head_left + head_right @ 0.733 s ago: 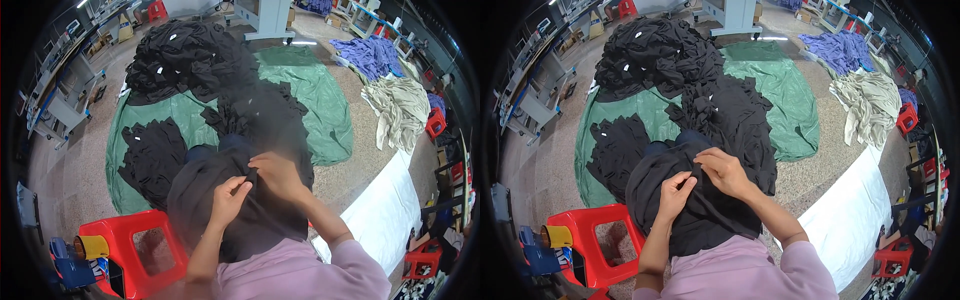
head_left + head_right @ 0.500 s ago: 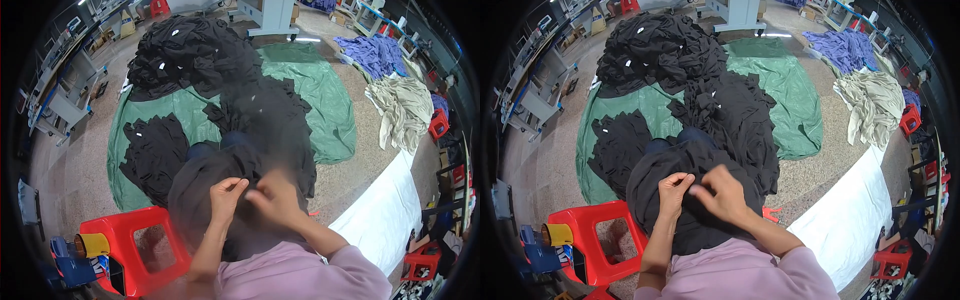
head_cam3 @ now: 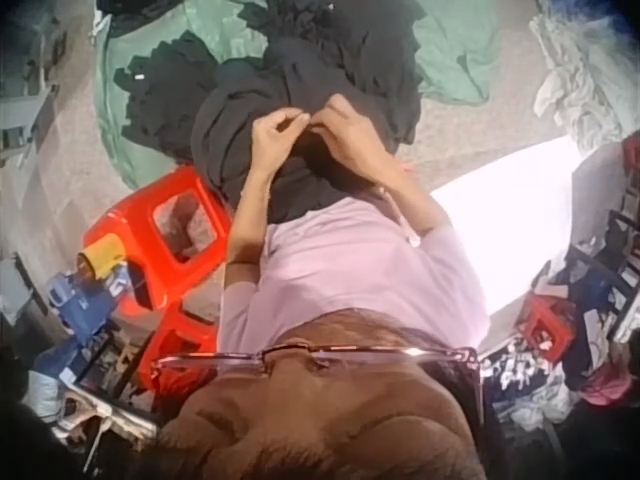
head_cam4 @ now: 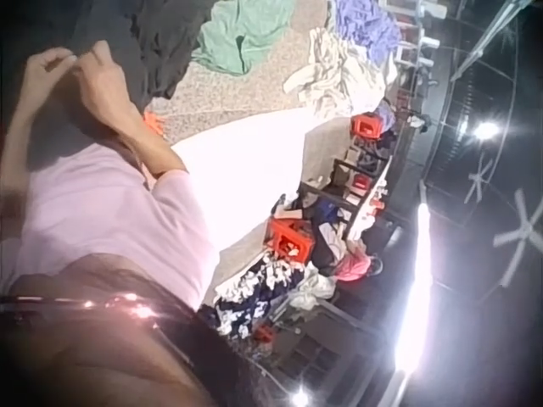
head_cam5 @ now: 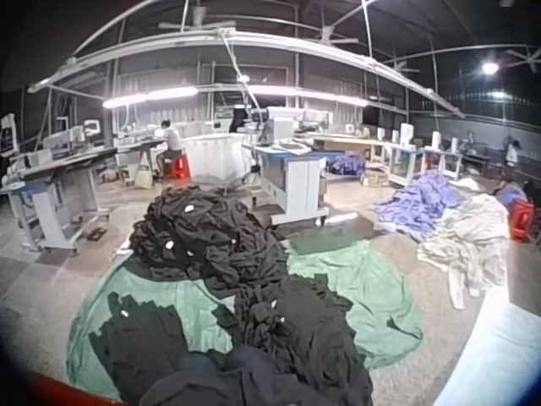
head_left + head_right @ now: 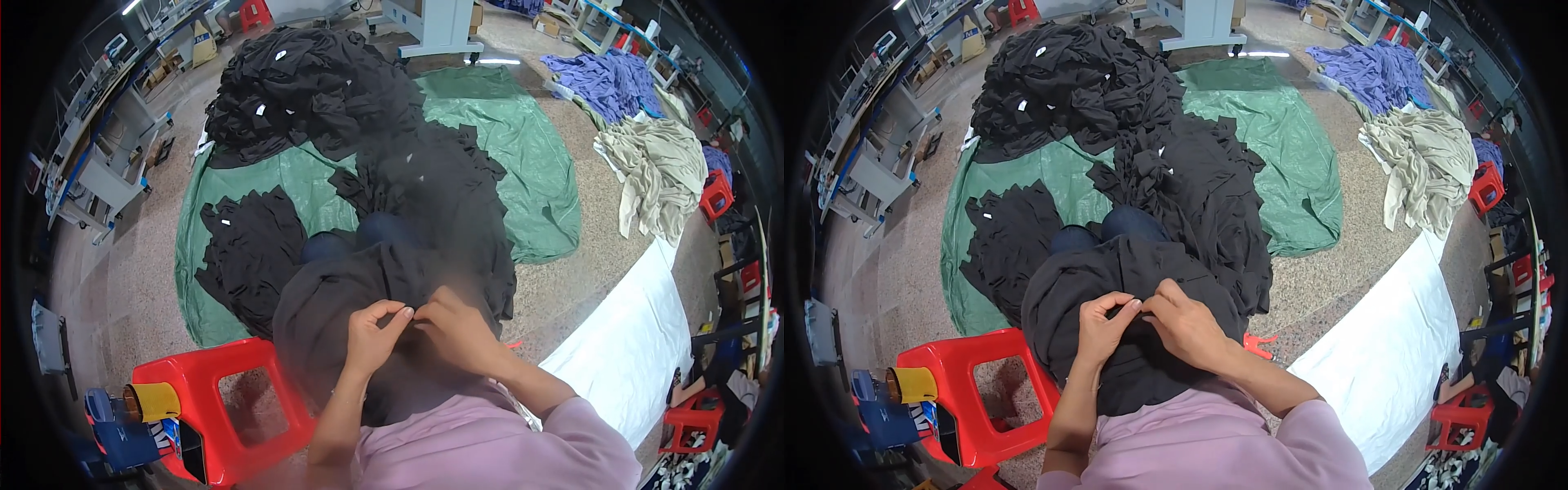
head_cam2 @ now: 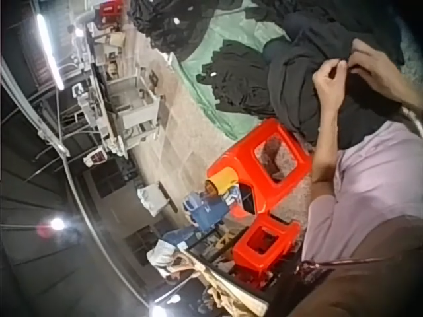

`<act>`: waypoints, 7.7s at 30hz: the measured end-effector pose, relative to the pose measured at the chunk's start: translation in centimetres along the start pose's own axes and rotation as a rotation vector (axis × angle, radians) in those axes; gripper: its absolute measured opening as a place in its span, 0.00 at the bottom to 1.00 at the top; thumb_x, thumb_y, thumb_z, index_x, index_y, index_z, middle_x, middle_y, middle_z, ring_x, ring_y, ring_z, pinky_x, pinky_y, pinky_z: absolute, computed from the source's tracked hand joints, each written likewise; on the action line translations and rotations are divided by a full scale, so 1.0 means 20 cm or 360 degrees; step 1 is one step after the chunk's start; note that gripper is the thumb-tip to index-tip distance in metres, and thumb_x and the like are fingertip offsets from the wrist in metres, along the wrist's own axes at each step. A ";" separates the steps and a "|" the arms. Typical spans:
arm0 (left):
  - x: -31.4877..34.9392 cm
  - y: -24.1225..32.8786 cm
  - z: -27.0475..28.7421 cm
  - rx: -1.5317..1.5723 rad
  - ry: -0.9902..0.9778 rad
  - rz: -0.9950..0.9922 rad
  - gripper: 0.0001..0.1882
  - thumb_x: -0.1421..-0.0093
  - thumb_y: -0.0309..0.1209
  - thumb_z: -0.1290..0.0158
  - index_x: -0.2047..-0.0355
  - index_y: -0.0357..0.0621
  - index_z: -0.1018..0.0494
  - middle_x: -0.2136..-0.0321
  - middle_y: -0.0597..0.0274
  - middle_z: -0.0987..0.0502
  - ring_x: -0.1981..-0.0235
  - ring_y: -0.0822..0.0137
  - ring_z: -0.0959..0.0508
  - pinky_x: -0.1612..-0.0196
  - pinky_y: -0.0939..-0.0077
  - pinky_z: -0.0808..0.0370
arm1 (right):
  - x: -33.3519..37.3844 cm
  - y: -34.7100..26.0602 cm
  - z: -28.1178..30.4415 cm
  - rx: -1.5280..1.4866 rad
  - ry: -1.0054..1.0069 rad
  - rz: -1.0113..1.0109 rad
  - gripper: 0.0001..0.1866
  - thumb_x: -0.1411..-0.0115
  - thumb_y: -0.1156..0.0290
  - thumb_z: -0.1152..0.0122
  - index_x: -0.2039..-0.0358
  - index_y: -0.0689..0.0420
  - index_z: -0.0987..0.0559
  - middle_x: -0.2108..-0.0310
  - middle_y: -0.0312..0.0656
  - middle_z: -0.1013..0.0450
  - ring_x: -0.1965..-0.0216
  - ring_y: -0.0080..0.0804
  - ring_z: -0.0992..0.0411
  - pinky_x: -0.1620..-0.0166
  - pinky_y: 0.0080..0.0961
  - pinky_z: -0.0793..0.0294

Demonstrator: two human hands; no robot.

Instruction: Inspecting and cleaning loose threads or stickers from black fabric garment pieces in a factory.

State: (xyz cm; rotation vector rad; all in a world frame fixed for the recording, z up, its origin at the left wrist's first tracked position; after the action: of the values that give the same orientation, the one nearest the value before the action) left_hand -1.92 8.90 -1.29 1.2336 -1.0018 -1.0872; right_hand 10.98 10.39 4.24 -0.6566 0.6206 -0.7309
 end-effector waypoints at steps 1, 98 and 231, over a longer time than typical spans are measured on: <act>-0.01 0.00 0.01 0.0002 -0.0006 -0.0001 0.04 0.43 0.22 0.42 0.73 0.33 0.22 0.76 0.68 0.22 0.73 0.81 0.26 0.67 0.85 0.30 | 0.00 0.02 0.02 -0.0003 0.0084 0.0029 0.11 0.49 0.77 0.37 0.64 0.57 0.24 0.67 0.43 0.31 0.67 0.44 0.27 0.67 0.35 0.26; 0.23 -0.11 0.01 0.0008 0.0184 0.0169 0.07 0.40 0.28 0.42 0.70 0.35 0.23 0.77 0.73 0.25 0.76 0.84 0.30 0.73 0.88 0.33 | 0.20 -0.01 -0.09 -0.0253 -0.0013 -0.0098 0.07 0.48 0.72 0.36 0.67 0.55 0.20 0.71 0.41 0.27 0.67 0.41 0.26 0.63 0.32 0.26; 0.31 0.02 -0.10 0.0204 -0.0048 0.0130 0.11 0.39 0.30 0.43 0.74 0.33 0.27 0.82 0.73 0.34 0.77 0.84 0.39 0.77 0.82 0.40 | 0.24 -0.14 0.12 -0.0279 0.0257 0.0024 0.11 0.55 0.86 0.35 0.69 0.63 0.20 0.75 0.44 0.26 0.74 0.32 0.27 0.70 0.22 0.31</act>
State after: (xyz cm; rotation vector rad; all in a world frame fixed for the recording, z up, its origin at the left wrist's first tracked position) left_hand 1.29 3.19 -1.12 1.2707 -1.1497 -0.9932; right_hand 14.39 5.85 6.41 -0.7583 0.8440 -0.7254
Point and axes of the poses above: each hand's wrist, its own x-axis away from the middle knuckle, its own z-axis out of the back of the hand, y = z × x, the point moved 10 cm from there along -x, towards the middle knuckle
